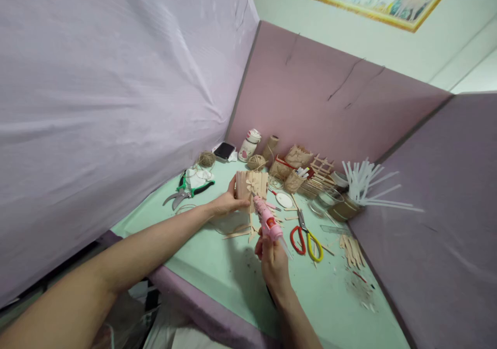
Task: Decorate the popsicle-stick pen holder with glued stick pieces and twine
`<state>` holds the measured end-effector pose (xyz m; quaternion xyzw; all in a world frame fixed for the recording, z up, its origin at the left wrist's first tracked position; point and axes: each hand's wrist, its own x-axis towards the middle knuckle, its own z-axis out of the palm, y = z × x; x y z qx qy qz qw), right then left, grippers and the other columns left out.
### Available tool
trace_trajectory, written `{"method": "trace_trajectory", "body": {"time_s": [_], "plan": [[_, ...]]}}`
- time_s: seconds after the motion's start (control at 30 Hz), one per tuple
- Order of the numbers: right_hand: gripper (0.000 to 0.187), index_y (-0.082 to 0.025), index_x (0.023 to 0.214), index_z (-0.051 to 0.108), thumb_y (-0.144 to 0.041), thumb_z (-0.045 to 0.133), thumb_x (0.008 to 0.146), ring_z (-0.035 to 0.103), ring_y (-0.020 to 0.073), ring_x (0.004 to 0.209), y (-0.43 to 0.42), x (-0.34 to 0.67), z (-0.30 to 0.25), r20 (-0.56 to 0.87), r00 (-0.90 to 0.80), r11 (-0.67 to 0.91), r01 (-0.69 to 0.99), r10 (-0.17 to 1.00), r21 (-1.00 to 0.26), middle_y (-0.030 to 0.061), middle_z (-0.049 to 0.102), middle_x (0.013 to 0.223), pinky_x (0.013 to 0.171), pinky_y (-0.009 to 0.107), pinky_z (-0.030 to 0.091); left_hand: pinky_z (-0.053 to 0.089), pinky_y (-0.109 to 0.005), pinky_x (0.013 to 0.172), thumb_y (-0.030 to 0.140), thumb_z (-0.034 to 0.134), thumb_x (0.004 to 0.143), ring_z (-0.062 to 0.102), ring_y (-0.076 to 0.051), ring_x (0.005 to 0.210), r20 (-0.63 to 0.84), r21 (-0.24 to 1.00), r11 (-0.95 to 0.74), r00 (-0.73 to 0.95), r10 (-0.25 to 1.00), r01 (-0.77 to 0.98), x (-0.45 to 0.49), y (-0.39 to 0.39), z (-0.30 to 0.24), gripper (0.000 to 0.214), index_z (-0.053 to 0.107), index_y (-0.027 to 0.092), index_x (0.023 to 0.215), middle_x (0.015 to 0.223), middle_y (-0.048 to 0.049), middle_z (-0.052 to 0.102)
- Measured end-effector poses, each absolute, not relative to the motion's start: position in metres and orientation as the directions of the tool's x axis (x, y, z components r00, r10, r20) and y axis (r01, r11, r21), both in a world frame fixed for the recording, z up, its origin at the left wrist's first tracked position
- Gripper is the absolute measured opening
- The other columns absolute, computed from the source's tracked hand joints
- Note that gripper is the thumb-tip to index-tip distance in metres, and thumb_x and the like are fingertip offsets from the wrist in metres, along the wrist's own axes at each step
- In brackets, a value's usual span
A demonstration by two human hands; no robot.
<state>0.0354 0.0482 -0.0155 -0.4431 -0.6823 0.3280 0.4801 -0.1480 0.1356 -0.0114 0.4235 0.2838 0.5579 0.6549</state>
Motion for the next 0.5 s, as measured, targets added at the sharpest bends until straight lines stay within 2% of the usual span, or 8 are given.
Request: {"method": "trace_trajectory", "body": {"time_s": [0.13, 0.27, 0.37, 0.5], "plan": [[0.053, -0.021, 0.075, 0.050, -0.069, 0.033, 0.089, 0.046, 0.0125, 0.048, 0.045, 0.035, -0.010, 0.317, -0.135, 0.344, 0.297, 0.939, -0.891, -0.0014, 0.050, 0.059, 0.047, 0.026, 0.036, 0.033, -0.052, 0.109, 0.026, 0.088, 0.053, 0.042, -0.032, 0.134, 0.108, 0.908, -0.028, 0.169, 0.980, -0.417, -0.150, 0.140, -0.016, 0.139, -0.012, 0.036, 0.149, 0.149, -0.0159, 0.039], [0.054, -0.020, 0.078, 0.050, -0.071, 0.034, 0.087, 0.045, 0.0126, 0.047, 0.040, 0.038, -0.002, 0.196, -0.120, 0.224, 0.309, 0.973, -0.924, -0.0025, 0.048, 0.052, 0.047, 0.026, 0.035, 0.032, -0.051, 0.110, 0.025, 0.088, 0.052, 0.040, -0.033, 0.134, 0.125, 0.948, -0.086, 0.109, 0.986, -0.307, -0.153, 0.145, -0.021, 0.140, -0.013, 0.033, 0.149, 0.149, -0.0173, 0.038], [0.054, -0.019, 0.083, 0.051, -0.069, 0.031, 0.089, 0.040, 0.0107, 0.043, 0.034, 0.041, 0.007, 0.113, -0.156, 0.140, 0.179, 0.981, -0.974, -0.0039, 0.048, 0.050, 0.044, 0.024, 0.031, 0.035, -0.052, 0.108, 0.027, 0.087, 0.055, 0.042, -0.032, 0.133, 0.144, 0.940, -0.100, 0.113, 0.983, -0.326, -0.154, 0.148, -0.025, 0.138, -0.015, 0.037, 0.148, 0.150, -0.0154, 0.036], [0.054, -0.020, 0.090, 0.051, -0.068, 0.025, 0.091, 0.034, 0.0097, 0.042, 0.022, 0.049, 0.022, 0.224, -0.209, 0.220, -0.041, 0.952, -0.975, -0.0049, 0.047, 0.050, 0.042, 0.023, 0.027, 0.037, -0.054, 0.105, 0.031, 0.087, 0.054, 0.043, -0.033, 0.132, 0.167, 0.919, -0.105, 0.133, 0.977, -0.380, -0.154, 0.149, -0.026, 0.138, -0.014, 0.038, 0.148, 0.150, -0.0162, 0.037]]}}
